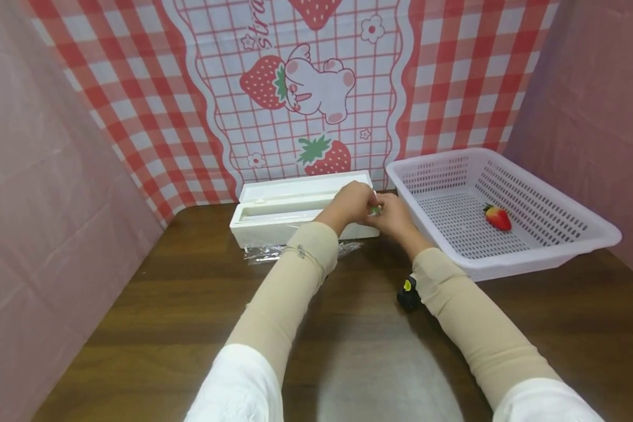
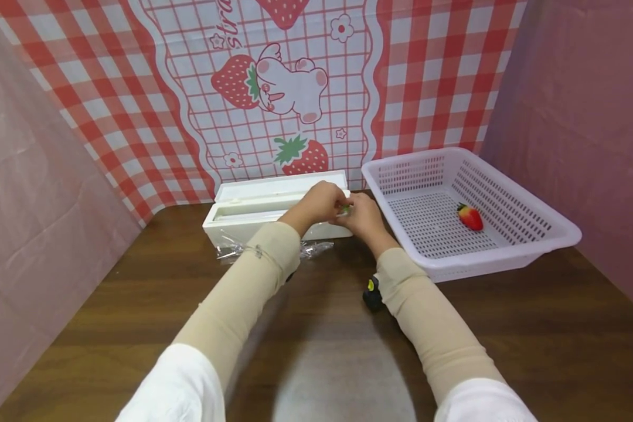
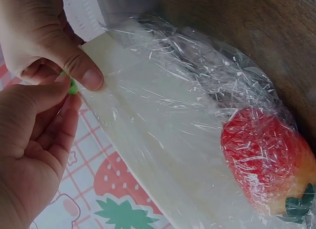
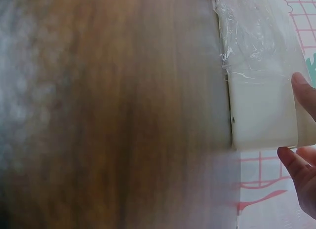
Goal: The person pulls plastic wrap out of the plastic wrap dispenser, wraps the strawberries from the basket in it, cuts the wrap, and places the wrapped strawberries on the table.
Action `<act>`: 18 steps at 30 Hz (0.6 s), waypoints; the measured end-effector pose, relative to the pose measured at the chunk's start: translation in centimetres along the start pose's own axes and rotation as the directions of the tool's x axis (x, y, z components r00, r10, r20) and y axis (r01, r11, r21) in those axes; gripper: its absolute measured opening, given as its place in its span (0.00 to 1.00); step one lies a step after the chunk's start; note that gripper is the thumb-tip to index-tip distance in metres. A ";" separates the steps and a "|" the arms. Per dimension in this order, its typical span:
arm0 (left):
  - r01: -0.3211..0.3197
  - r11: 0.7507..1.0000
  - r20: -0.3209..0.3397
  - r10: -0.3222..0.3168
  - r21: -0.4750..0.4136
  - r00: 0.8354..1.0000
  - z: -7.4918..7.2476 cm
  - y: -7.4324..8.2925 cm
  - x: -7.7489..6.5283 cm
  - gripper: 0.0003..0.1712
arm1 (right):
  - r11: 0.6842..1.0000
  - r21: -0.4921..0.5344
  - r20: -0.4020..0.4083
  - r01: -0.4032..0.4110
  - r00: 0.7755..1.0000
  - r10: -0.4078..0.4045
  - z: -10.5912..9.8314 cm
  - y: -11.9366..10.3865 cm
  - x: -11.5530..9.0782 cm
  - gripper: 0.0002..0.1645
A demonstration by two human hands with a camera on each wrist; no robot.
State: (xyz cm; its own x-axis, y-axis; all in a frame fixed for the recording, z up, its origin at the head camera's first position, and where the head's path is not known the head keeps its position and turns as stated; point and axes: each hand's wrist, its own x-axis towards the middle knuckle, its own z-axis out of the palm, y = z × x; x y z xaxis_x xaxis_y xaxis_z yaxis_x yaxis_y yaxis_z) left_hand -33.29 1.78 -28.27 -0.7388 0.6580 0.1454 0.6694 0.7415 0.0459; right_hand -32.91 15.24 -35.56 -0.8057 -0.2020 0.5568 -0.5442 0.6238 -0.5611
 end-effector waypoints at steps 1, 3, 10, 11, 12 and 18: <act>0.003 1.000 -0.001 -0.003 0.008 1.000 0.0 0.0 0.0 0.12 | 1.000 -0.009 0.008 -0.019 1.000 0.019 0.0 -0.1 0.0 0.15; 0.009 1.000 -0.006 -0.009 0.019 1.000 0.0 0.0 -0.1 0.12 | 0.998 -0.025 0.027 -0.065 0.997 0.066 -0.1 -0.3 -0.1 0.16; 0.017 0.999 -0.034 -0.015 0.047 0.999 0.3 0.0 -0.1 0.07 | 0.980 -0.143 0.078 -0.139 0.985 0.151 -0.4 -1.0 -0.5 0.22; 0.019 0.999 -0.034 -0.018 0.045 0.999 0.3 -0.1 -0.1 0.06 | 0.978 -0.156 0.084 -0.139 0.985 0.153 -0.4 -1.0 -0.5 0.23; 0.024 0.999 -0.032 -0.022 0.045 0.999 0.3 -0.1 -0.1 0.05 | 0.977 -0.164 0.093 -0.135 0.984 0.152 -0.4 -1.1 -0.4 0.24; 0.070 0.997 -0.015 -0.069 0.027 0.997 -0.1 -0.9 -0.7 0.11 | 0.972 -0.193 0.127 -0.136 0.979 0.162 -0.7 -1.2 -0.2 0.32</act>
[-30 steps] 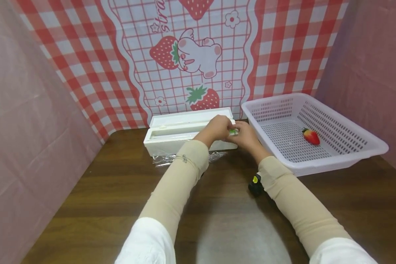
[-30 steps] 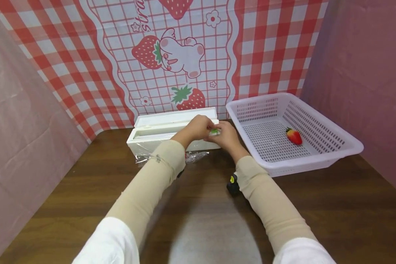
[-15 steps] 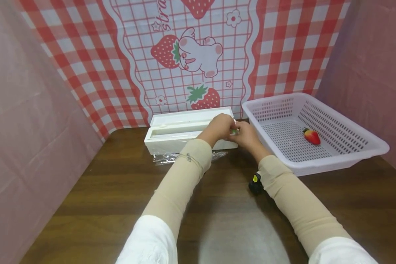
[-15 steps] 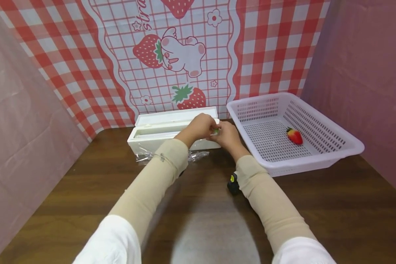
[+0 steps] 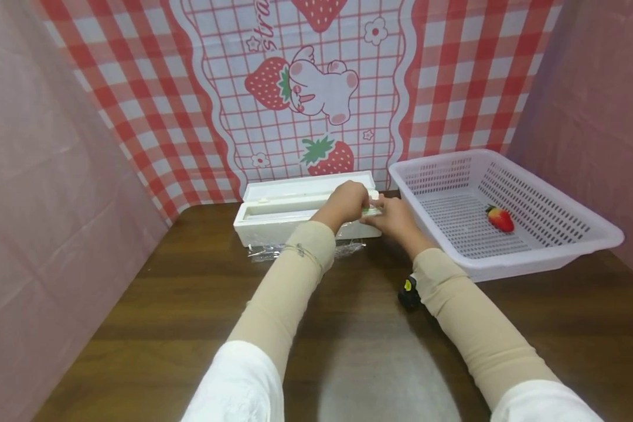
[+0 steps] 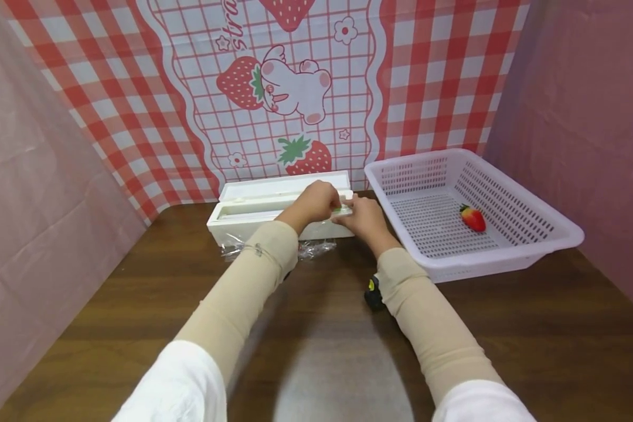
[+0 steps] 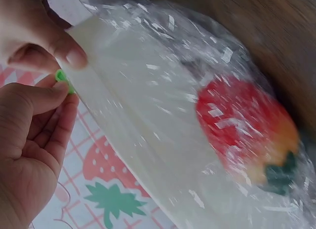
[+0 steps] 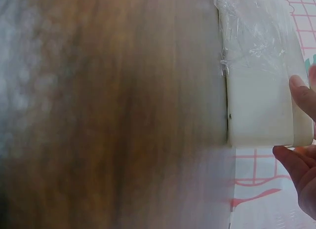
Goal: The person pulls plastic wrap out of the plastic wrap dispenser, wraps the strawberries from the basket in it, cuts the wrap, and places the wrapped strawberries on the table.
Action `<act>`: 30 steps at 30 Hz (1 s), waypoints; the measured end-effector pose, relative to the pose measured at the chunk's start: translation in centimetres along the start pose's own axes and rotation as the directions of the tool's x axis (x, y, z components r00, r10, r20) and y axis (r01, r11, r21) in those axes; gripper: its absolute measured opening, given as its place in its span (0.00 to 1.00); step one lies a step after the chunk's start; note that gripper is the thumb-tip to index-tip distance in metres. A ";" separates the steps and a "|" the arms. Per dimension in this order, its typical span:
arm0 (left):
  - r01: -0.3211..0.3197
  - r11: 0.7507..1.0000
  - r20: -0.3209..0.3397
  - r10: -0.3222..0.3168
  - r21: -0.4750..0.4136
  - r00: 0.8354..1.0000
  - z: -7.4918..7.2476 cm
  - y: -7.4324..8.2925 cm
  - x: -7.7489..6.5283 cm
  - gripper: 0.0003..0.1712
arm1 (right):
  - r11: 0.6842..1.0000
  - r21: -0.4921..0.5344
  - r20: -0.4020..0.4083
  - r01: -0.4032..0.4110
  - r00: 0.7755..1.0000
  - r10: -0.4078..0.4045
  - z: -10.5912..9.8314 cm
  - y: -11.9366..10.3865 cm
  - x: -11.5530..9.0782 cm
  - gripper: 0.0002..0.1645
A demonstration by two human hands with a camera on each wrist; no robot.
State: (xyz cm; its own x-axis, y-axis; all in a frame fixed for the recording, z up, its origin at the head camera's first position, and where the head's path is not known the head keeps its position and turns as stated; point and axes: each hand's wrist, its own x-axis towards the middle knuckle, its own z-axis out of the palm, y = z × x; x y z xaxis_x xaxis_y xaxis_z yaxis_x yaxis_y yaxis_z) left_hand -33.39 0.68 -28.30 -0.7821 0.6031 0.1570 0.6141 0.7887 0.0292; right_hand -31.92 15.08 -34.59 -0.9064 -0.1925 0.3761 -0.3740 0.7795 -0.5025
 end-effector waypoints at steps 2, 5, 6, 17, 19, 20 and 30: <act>0.007 1.000 0.006 -0.007 -0.014 1.000 -0.1 -0.3 -0.2 0.13 | 1.000 -0.018 0.006 -0.010 1.000 0.010 -0.1 0.0 0.1 0.35; 0.004 1.000 0.009 -0.004 -0.029 1.000 -0.2 -0.5 -0.4 0.14 | 0.999 -0.035 0.023 -0.013 1.000 0.014 -0.3 0.0 0.2 0.37; 0.000 1.000 0.009 0.000 -0.029 1.000 -0.1 -0.6 -0.5 0.14 | 0.999 -0.037 0.031 -0.015 0.999 0.016 -0.3 0.0 0.2 0.37; -0.012 1.000 0.016 0.012 -0.012 1.000 -0.2 -0.9 -1.0 0.14 | 0.999 -0.039 0.054 -0.023 0.998 0.025 -0.2 -0.2 0.1 0.37; -0.013 1.000 0.022 0.013 -0.008 1.000 -0.2 -0.9 -1.0 0.14 | 0.999 -0.034 0.053 -0.023 0.998 0.025 -0.2 -0.2 0.1 0.37; -0.014 1.000 0.024 0.014 -0.006 1.000 -0.3 -0.9 -1.0 0.14 | 0.999 -0.029 0.052 -0.024 0.998 0.025 -0.2 -0.2 0.1 0.37; -0.009 1.000 0.044 0.010 -0.015 0.999 -0.1 -1.1 -0.9 0.15 | 0.999 -0.021 0.053 -0.034 0.998 0.035 -0.2 0.0 0.2 0.36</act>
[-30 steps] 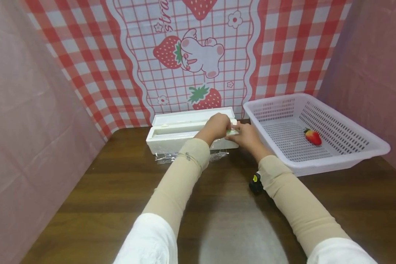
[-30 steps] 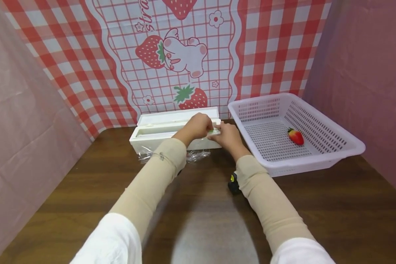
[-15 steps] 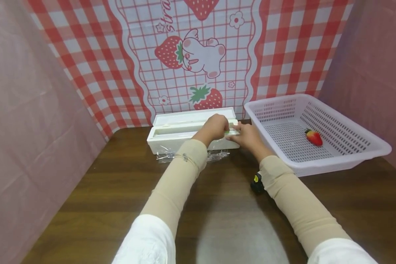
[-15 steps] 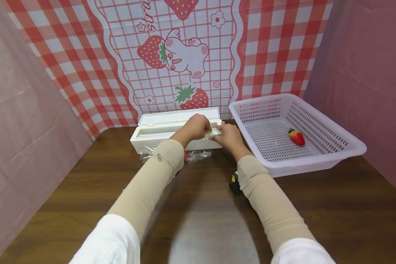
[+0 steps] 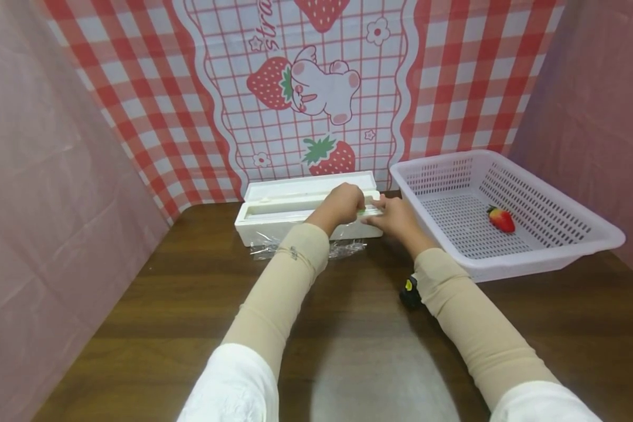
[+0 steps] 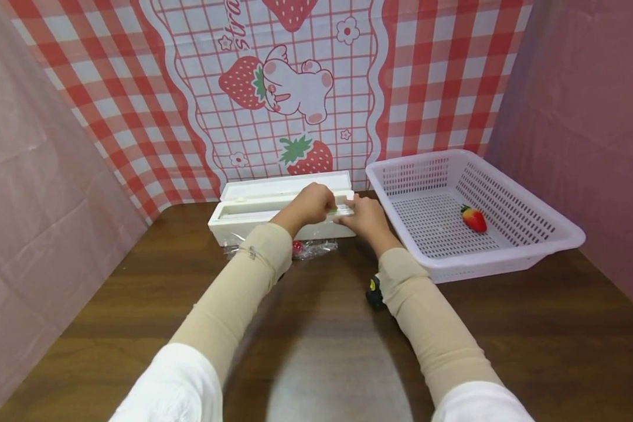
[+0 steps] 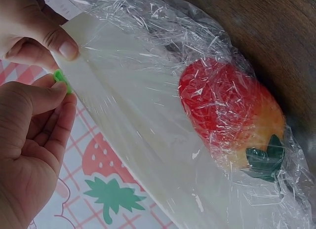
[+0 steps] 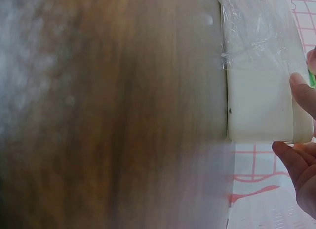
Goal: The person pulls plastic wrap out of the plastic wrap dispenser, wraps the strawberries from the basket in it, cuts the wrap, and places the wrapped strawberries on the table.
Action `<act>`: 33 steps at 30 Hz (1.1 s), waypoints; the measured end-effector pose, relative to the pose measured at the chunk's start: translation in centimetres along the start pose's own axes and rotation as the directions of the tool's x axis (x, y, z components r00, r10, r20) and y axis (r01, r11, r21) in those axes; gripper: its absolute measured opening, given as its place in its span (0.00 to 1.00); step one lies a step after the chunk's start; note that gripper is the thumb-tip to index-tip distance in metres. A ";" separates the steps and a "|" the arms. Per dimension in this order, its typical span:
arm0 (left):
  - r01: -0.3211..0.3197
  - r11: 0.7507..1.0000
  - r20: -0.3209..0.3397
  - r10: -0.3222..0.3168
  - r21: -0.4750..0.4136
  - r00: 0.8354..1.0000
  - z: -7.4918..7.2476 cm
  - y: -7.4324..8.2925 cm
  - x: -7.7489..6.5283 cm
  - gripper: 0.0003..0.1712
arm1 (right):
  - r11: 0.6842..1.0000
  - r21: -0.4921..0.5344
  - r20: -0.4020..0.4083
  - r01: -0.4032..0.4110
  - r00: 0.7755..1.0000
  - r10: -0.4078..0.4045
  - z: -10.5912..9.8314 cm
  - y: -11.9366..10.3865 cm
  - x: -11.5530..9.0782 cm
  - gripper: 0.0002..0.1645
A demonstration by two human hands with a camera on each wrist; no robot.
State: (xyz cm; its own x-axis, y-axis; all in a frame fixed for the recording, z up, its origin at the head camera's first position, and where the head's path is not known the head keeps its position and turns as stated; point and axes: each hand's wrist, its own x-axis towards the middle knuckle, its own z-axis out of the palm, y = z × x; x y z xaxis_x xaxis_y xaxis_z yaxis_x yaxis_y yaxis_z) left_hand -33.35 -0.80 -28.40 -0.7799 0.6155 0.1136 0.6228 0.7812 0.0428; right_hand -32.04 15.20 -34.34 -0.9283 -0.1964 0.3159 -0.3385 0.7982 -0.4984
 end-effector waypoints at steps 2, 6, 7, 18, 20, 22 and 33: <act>0.000 1.000 -0.002 0.000 0.000 1.000 0.0 0.0 -0.1 0.14 | 1.000 -0.005 0.005 -0.001 1.000 0.001 0.0 0.0 0.0 0.37; -0.006 1.000 -0.011 0.006 0.010 1.000 0.0 0.0 -0.1 0.14 | 1.000 -0.013 0.010 0.000 1.000 0.000 -0.1 0.0 0.0 0.37; -0.006 1.000 -0.012 0.006 0.012 1.000 0.0 -0.1 -0.1 0.14 | 1.000 -0.013 0.011 -0.001 1.000 0.001 -0.1 0.0 0.0 0.37; 0.007 1.000 0.002 -0.007 0.007 1.000 -0.1 -0.2 -0.4 0.14 | 1.000 0.001 -0.003 0.001 1.000 -0.001 0.0 -0.1 -0.2 0.37; 0.008 1.000 0.003 -0.008 0.002 1.000 -0.2 -0.3 -0.7 0.14 | 1.000 0.010 -0.001 -0.004 1.000 0.004 0.1 -0.1 -0.2 0.37; 0.011 1.000 -0.003 -0.011 0.005 1.000 -0.2 -0.6 -0.8 0.14 | 1.000 0.004 0.002 -0.007 1.000 0.007 0.1 -0.1 -0.1 0.37; 0.020 1.000 -0.013 -0.020 0.011 1.000 -0.1 -1.4 -1.4 0.14 | 1.000 0.003 0.024 -0.013 1.000 0.013 -0.1 -0.4 0.0 0.37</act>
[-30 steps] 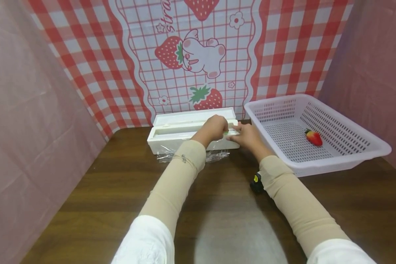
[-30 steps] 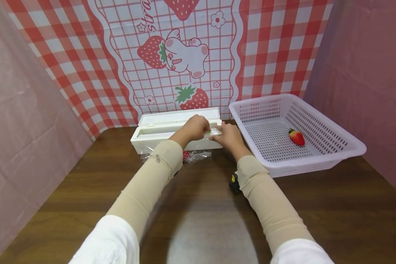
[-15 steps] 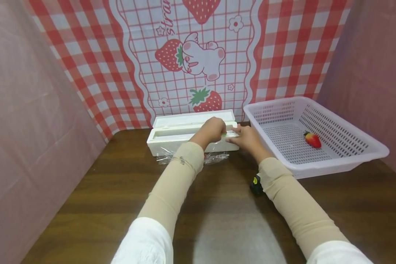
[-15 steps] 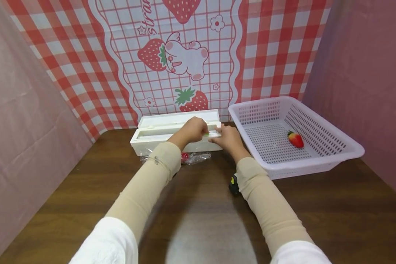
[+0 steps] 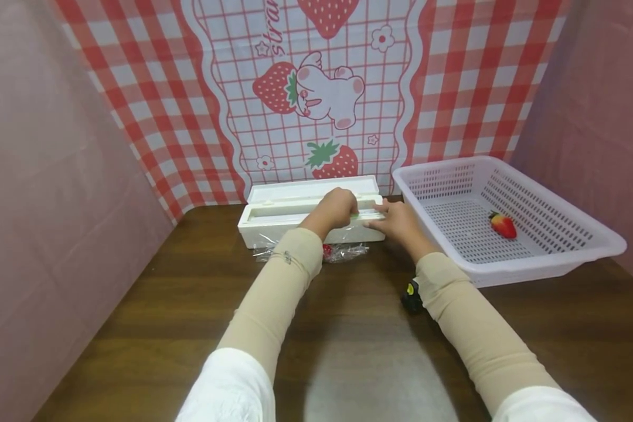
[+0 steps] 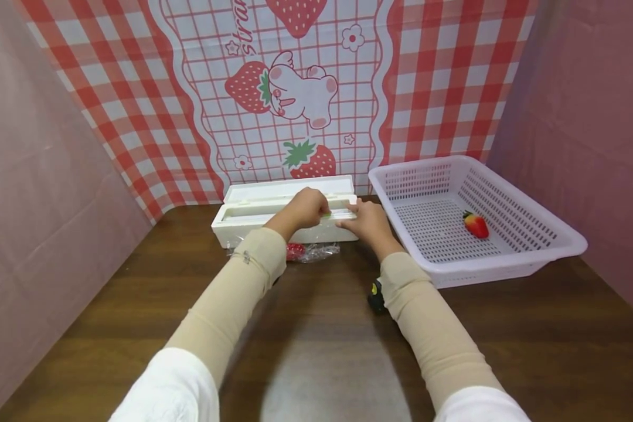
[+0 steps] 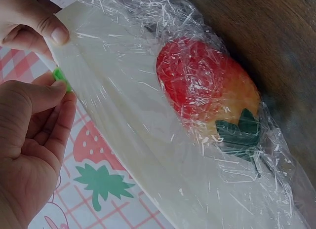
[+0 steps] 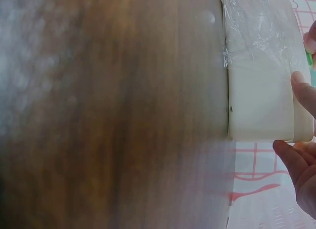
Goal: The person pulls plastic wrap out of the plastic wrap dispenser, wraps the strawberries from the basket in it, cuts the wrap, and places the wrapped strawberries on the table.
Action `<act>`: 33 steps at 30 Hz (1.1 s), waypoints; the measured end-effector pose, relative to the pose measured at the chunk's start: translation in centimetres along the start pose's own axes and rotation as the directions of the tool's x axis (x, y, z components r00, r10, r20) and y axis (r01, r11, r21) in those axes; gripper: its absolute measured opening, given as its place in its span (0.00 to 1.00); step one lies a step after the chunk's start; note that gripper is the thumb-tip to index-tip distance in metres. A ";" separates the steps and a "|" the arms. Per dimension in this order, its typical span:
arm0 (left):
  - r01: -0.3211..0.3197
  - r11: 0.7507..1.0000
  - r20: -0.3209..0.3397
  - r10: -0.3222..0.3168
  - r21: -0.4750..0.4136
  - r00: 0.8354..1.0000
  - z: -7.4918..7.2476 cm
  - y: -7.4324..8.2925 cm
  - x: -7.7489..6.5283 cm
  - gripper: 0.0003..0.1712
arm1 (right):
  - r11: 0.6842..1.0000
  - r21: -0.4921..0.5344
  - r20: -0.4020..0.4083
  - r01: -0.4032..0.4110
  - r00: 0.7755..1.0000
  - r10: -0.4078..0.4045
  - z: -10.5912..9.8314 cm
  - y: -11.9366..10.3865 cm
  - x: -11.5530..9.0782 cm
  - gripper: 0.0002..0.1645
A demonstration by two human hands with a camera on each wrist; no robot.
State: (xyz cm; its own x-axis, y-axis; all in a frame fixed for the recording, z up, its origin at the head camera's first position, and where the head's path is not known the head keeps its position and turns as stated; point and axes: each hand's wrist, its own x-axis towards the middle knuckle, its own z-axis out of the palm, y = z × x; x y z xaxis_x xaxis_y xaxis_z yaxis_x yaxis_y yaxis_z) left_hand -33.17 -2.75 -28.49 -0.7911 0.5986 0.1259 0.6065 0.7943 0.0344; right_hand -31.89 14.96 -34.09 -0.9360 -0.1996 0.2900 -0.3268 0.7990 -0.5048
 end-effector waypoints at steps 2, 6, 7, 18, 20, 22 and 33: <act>0.004 1.000 0.006 -0.004 0.004 1.000 0.0 0.0 0.0 0.15 | 1.000 0.002 0.001 -0.002 1.000 0.002 -0.1 0.0 -0.1 0.37; 0.007 1.000 0.008 -0.007 0.014 1.000 0.0 -0.1 -0.1 0.15 | 1.000 0.005 0.003 -0.004 1.000 0.004 -0.1 0.0 -0.1 0.37; 0.006 1.000 0.007 -0.006 0.015 1.000 0.0 -0.1 -0.1 0.15 | 1.000 0.006 0.002 -0.005 1.000 0.005 -0.1 0.1 -0.1 0.37; 0.023 1.000 0.015 -0.023 -0.008 1.000 -0.1 -0.7 -0.7 0.15 | 1.000 0.002 -0.001 -0.004 1.000 0.004 -0.1 0.0 -0.1 0.37; 0.023 1.000 0.016 -0.023 -0.008 1.000 -0.2 -0.8 -0.7 0.16 | 1.000 0.006 -0.006 -0.005 1.000 0.005 -0.1 0.0 -0.2 0.37; 0.020 1.000 0.018 -0.020 -0.007 1.000 -0.2 -0.9 -0.8 0.16 | 1.000 0.008 -0.010 -0.005 1.000 0.005 -0.1 0.0 -0.2 0.37; 0.008 1.000 0.011 -0.008 -0.012 1.000 -0.3 -1.4 -1.2 0.17 | 0.998 0.056 -0.016 -0.008 1.000 0.009 -0.1 0.1 -0.3 0.38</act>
State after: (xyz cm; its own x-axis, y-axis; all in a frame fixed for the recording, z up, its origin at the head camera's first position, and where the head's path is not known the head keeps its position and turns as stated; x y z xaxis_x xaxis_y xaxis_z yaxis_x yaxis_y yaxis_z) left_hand -33.02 -4.64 -28.36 -0.7966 0.5936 0.1143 0.6012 0.7977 0.0471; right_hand -31.63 15.14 -34.16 -0.9367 -0.1830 0.2986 -0.3258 0.7678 -0.5516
